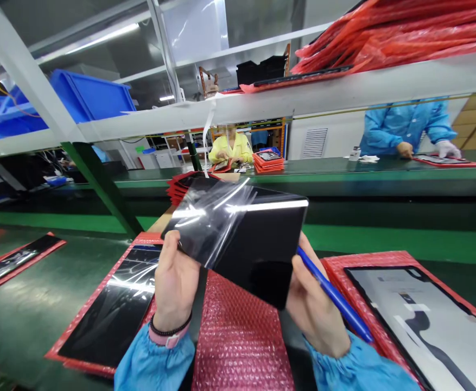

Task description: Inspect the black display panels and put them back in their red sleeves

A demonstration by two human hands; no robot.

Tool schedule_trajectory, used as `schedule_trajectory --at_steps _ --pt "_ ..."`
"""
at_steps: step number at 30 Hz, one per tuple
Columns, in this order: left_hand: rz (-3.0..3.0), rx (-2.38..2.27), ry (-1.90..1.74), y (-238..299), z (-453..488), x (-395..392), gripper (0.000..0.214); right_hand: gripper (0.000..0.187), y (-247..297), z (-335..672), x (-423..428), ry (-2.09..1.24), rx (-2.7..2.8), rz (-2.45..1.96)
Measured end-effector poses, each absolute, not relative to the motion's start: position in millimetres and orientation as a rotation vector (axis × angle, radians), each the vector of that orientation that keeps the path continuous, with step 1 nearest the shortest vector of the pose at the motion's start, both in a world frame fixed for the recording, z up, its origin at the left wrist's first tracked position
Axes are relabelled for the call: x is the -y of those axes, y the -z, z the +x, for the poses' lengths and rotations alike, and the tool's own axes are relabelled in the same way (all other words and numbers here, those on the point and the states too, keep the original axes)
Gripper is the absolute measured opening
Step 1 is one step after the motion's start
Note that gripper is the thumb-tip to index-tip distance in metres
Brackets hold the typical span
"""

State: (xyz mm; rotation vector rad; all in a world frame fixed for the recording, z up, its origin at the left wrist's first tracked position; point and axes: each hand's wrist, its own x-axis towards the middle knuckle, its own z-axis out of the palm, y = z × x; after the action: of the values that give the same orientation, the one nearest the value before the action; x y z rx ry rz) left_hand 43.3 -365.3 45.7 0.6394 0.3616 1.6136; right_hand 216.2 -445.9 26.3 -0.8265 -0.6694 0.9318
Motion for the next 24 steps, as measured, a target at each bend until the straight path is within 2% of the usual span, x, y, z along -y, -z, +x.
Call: schedule_trajectory --at_steps 7,12,15,24 --pt "0.804 -0.368 -1.832 -49 37 373 0.011 0.092 -34 192 449 -0.892 0.965 -1.008" --pt "0.767 -0.374 -1.799 -49 33 368 0.011 0.073 -31 191 452 -0.891 1.001 -0.886" --pt "0.753 -0.378 -1.787 -51 30 365 0.01 0.071 -34 189 453 -0.985 0.992 -0.775" --pt "0.905 -0.402 -1.951 -29 58 404 0.016 0.116 -23 190 438 -0.876 0.908 -1.178"
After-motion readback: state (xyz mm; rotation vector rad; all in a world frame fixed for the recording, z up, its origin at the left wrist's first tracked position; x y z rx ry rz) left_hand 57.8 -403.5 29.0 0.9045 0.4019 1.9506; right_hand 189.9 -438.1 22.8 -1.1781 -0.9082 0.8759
